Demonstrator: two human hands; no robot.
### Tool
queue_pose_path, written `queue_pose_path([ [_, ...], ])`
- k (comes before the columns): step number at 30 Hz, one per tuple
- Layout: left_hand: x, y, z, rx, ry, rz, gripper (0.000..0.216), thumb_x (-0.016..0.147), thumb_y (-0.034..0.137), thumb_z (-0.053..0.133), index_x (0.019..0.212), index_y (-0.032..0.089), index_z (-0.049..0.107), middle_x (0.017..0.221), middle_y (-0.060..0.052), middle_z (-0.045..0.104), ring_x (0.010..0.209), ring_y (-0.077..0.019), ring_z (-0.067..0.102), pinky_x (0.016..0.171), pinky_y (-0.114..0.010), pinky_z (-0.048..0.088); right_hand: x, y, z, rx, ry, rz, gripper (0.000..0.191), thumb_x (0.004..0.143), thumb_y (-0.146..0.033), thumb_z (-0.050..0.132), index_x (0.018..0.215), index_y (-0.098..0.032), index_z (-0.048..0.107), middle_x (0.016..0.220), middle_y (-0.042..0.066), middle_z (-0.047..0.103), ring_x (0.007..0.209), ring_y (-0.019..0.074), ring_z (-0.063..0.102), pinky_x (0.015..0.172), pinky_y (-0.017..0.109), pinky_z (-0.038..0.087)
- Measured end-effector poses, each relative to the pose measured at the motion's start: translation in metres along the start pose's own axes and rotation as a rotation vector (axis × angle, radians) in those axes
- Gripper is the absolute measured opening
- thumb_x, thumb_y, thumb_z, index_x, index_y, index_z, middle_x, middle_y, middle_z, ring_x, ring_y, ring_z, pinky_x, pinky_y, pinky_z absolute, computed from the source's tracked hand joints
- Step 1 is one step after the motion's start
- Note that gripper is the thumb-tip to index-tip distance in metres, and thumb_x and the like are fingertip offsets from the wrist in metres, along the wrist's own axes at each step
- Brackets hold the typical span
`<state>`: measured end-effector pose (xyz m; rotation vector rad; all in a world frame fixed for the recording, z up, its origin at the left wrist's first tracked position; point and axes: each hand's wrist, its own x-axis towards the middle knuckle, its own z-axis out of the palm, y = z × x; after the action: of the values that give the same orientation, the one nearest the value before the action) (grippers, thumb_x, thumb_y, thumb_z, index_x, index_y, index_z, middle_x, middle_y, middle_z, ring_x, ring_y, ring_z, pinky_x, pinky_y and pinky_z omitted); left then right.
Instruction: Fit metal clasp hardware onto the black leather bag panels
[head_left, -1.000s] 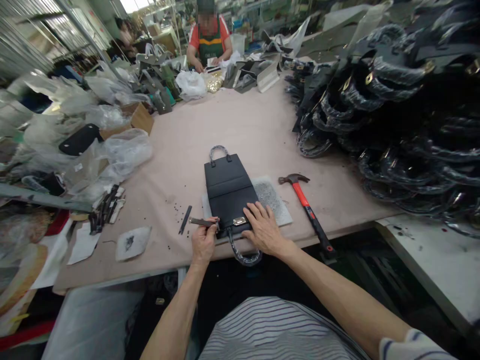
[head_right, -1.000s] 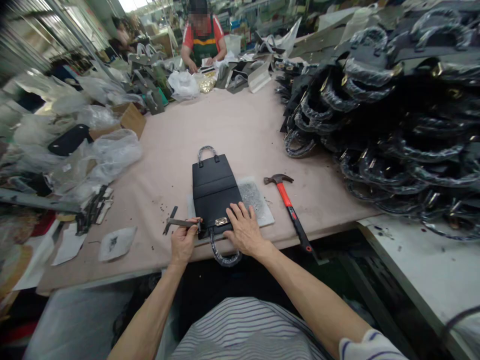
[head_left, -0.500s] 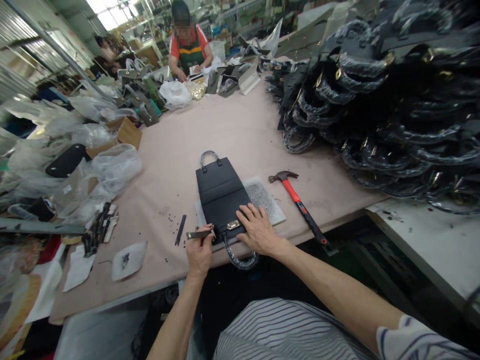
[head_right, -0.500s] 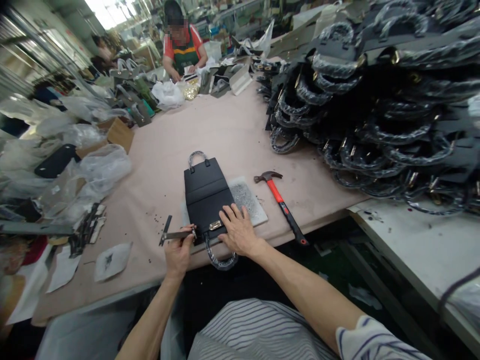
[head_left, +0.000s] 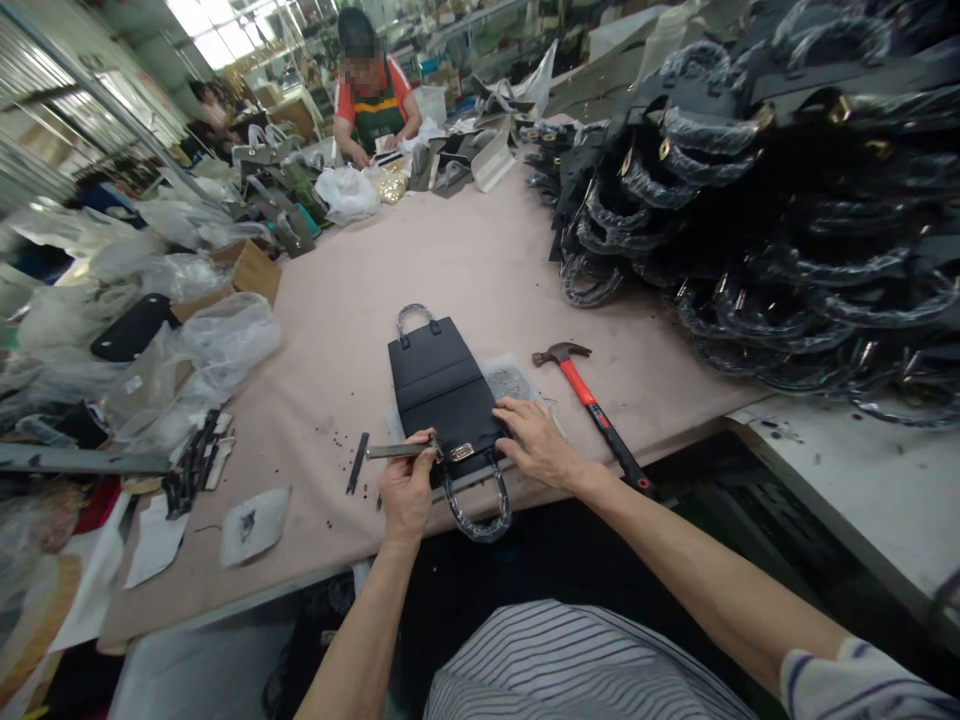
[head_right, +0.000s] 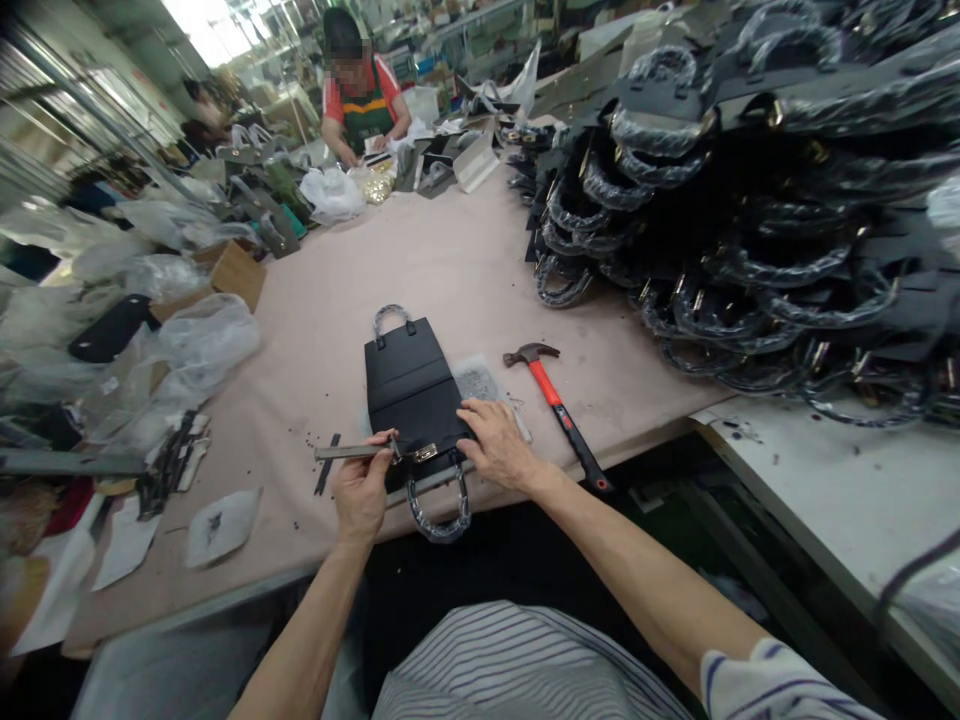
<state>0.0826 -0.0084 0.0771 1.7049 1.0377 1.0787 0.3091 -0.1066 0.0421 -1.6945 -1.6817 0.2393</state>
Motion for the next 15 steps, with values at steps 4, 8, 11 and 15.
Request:
queue_pose_path([
  [4,0.004,0.003,0.037,-0.127,-0.081,-0.078,0.021,0.084,0.032,0.073,0.099,0.018,0.073,0.11,-0.01,0.076,0.104,-0.0245,0.072,0.089,-0.039,0.061,-0.006,0.025,-0.007,0.033,0.075,-0.021,0.018,0.091,-0.021,0.059,0.108,-0.021,0.067,0.128,0.011,0.063,0.125,0.0283,0.052,0.109,0.053,0.035],
  [8,0.007,-0.006,0.057,-0.16,-0.125,-0.071,0.017,0.082,0.029,0.074,0.096,0.019,0.073,0.108,-0.009,0.076,0.103,-0.0243,0.073,0.089,-0.039,0.062,-0.013,0.03,-0.005,0.033,0.063,-0.087,0.008,0.091,-0.018,0.06,0.095,-0.022,0.066,0.122,0.006,0.066,0.127,0.0276,0.05,0.112,0.055,0.029],
  [11,0.008,-0.01,0.059,-0.151,-0.154,-0.043,0.015,0.082,0.026,0.074,0.095,0.019,0.073,0.107,-0.008,0.077,0.105,-0.0237,0.073,0.095,-0.04,0.06,-0.017,0.031,-0.007,0.03,0.023,-0.149,0.014,0.094,-0.017,0.056,0.098,-0.022,0.068,0.126,0.006,0.064,0.128,0.0268,0.049,0.114,0.056,0.024],
  [15,0.009,-0.009,0.058,-0.151,-0.166,-0.059,0.015,0.083,0.026,0.074,0.095,0.018,0.073,0.108,-0.009,0.077,0.105,-0.0238,0.073,0.094,-0.04,0.06,-0.018,0.032,-0.017,0.032,-0.067,-0.248,0.028,0.094,-0.016,0.051,0.109,-0.026,0.072,0.134,0.008,0.058,0.133,0.0279,0.044,0.118,0.06,0.017],
])
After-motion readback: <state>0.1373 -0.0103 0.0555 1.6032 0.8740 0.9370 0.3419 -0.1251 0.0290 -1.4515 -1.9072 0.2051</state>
